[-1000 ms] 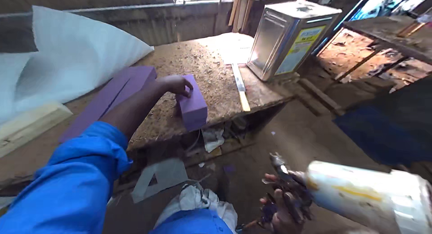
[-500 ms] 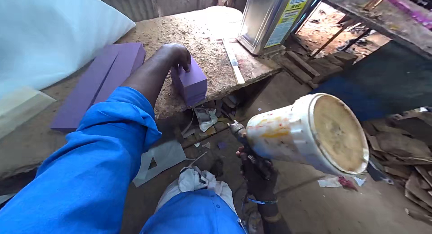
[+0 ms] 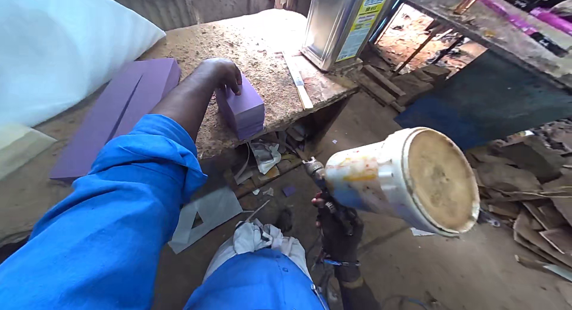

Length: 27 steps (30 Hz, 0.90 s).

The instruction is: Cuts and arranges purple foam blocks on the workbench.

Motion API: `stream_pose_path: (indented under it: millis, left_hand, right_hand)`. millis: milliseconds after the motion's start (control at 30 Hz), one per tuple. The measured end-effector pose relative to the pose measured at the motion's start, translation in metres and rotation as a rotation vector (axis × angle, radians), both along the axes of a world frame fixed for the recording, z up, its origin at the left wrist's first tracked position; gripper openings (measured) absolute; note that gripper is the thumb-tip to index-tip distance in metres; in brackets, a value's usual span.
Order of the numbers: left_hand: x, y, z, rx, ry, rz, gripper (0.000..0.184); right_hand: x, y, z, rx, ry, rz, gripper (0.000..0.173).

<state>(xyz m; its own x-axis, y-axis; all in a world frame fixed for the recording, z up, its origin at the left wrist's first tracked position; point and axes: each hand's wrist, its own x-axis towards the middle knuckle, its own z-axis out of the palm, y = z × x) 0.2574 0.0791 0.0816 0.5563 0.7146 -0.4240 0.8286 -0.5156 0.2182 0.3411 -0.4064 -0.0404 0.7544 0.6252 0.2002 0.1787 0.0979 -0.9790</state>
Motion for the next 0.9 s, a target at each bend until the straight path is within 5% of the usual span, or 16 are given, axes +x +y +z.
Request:
stream_pose_path:
  millis: [133,900]
  left_hand:
    - [-0.002,-0.003,0.001,0.007,0.004,-0.011,0.04]
    - [0.003,-0.005,0.003,0.07,0.06,-0.057,0.04]
  right_hand:
    - [0.007,-0.011,-0.007,-0.009,0.043,0.127,0.027]
    - [0.016,-0.01,-0.01,-0.074,-0.029,0.132,0.019]
